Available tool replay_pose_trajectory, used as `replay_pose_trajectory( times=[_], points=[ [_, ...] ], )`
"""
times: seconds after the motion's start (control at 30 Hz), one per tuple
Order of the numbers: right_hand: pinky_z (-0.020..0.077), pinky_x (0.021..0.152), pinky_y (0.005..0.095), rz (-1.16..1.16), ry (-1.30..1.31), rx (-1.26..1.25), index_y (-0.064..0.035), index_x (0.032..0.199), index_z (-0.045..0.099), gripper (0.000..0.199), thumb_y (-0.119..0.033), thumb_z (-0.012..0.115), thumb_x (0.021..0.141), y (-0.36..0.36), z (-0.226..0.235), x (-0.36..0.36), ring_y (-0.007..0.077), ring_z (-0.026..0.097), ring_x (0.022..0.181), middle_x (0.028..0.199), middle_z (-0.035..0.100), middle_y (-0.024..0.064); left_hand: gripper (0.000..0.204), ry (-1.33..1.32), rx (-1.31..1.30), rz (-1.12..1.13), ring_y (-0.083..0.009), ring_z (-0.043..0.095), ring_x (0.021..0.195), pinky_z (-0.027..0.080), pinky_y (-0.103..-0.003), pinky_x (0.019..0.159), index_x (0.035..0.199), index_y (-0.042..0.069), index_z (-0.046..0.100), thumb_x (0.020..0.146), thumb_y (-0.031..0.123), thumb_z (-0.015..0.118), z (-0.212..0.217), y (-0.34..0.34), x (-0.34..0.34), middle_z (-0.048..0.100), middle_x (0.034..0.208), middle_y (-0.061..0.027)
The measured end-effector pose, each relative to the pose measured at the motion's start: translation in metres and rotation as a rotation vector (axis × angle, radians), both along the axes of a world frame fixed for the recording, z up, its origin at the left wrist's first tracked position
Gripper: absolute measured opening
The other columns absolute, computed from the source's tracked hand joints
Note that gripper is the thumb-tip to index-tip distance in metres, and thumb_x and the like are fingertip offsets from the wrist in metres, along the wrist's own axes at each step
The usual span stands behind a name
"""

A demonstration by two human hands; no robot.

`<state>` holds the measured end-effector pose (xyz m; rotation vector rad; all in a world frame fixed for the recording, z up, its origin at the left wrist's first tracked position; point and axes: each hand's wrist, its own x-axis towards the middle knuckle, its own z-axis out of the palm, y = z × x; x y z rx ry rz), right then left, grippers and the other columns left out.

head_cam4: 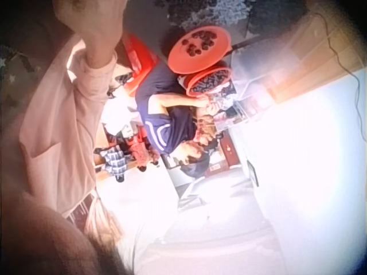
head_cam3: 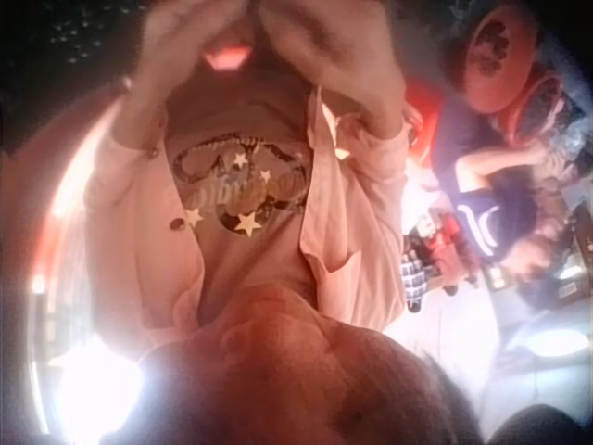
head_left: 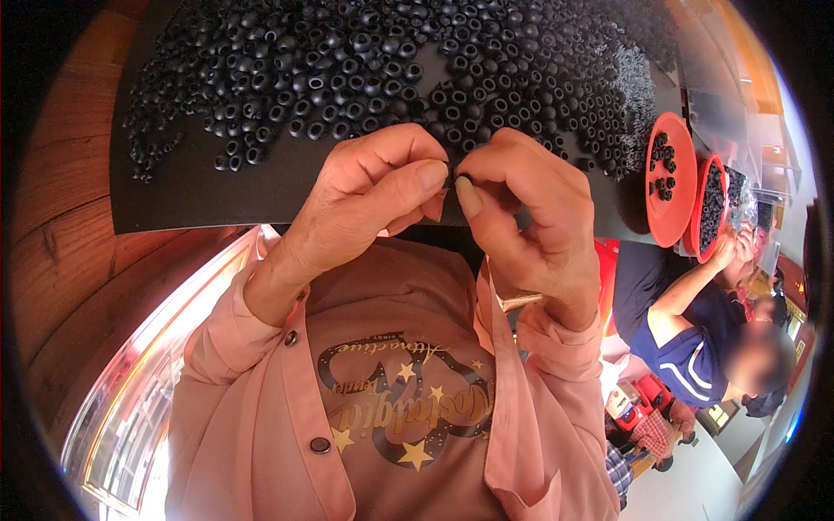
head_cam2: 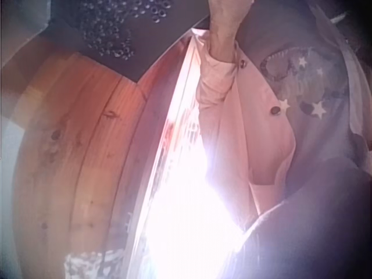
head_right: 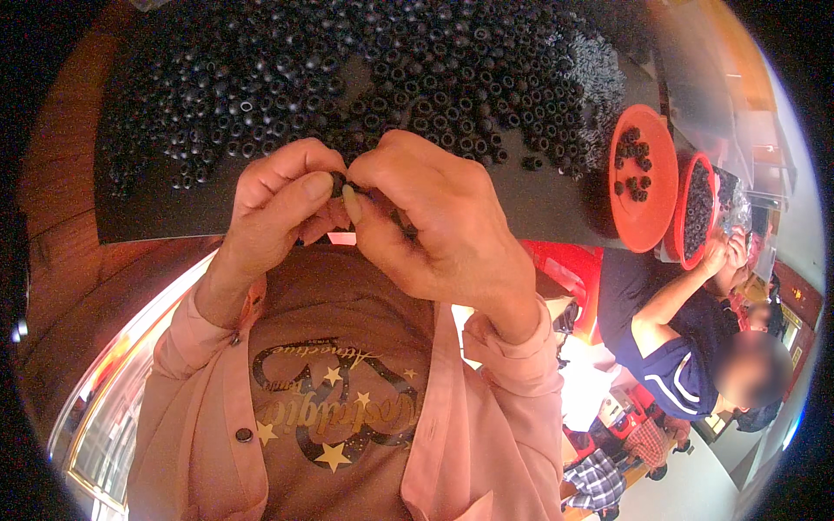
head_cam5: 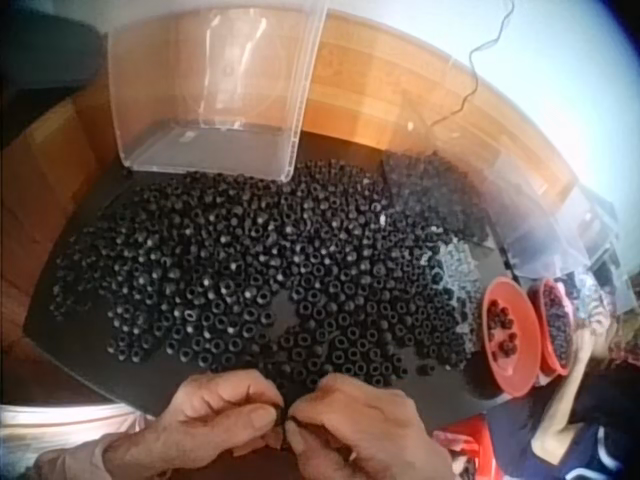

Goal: The person assembles toggle stoppers by fitting inner pieces into outer casings by hand and placing the assembled pieces onto a plate.

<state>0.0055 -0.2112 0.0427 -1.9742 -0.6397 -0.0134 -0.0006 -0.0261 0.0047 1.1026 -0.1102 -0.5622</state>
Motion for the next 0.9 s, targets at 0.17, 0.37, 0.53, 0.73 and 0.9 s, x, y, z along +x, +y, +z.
replay_pose_trajectory(
  times=[0.17, 0.37, 0.53, 0.73, 0.9],
  points=[
    [0.0406, 0.048, 0.0321, -0.039, 0.006, 0.018, -0.0011, 0.085, 0.059, 0.013, 0.006, 0.062, 0.075, 0.001, 0.003, -0.001, 0.0221, 0.051, 0.055, 0.068, 0.05, 0.0088, 0.016, -0.002, 0.006, -0.008, -0.0012, 0.042, 0.055, 0.032, -0.017, 0.047, 0.091, 0.004, 0.058, 0.096, 0.018, 0.052, 0.0, 0.003, 0.0, 0.058, 0.071, -0.0001],
    [0.0383, 0.048, 0.0281, -0.077, -0.014, 0.093, -0.0003, 0.088, 0.06, 0.013, 0.006, 0.062, 0.077, 0.007, -0.011, -0.006, 0.018, 0.048, 0.054, 0.068, 0.05, 0.0082, 0.017, 0.009, -0.008, 0.026, -0.0017, 0.042, 0.054, 0.031, -0.017, 0.047, 0.095, 0.004, 0.057, 0.097, 0.02, 0.051, -0.001, 0.003, -0.001, 0.058, 0.073, -0.0011],
    [0.0374, 0.048, 0.0277, -0.109, -0.06, 0.118, 0.0006, 0.089, 0.06, 0.014, 0.006, 0.062, 0.077, 0.009, -0.014, -0.007, 0.0183, 0.047, 0.053, 0.068, 0.05, 0.0085, 0.018, 0.01, -0.029, 0.049, -0.002, 0.042, 0.054, 0.03, -0.017, 0.047, 0.097, 0.004, 0.057, 0.098, 0.021, 0.049, -0.002, 0.003, -0.002, 0.059, 0.074, -0.0017],
    [0.0373, 0.047, 0.0277, -0.119, -0.09, 0.122, 0.0006, 0.09, 0.06, 0.014, 0.006, 0.063, 0.077, 0.011, -0.016, -0.008, 0.018, 0.048, 0.053, 0.066, 0.05, 0.0082, 0.021, -0.012, -0.056, 0.069, -0.0022, 0.042, 0.053, 0.03, -0.017, 0.046, 0.097, 0.004, 0.057, 0.099, 0.024, 0.049, -0.006, 0.002, -0.002, 0.059, 0.074, -0.0017],
    [0.0371, 0.047, 0.0274, -0.128, -0.099, 0.183, 0.0003, 0.091, 0.06, 0.015, 0.006, 0.063, 0.077, 0.014, -0.015, -0.008, 0.0172, 0.049, 0.054, 0.067, 0.05, 0.0077, 0.021, -0.015, -0.031, 0.079, -0.002, 0.042, 0.053, 0.031, -0.017, 0.046, 0.097, 0.004, 0.057, 0.099, 0.024, 0.049, -0.004, 0.002, -0.003, 0.059, 0.073, -0.0012]
  ],
)
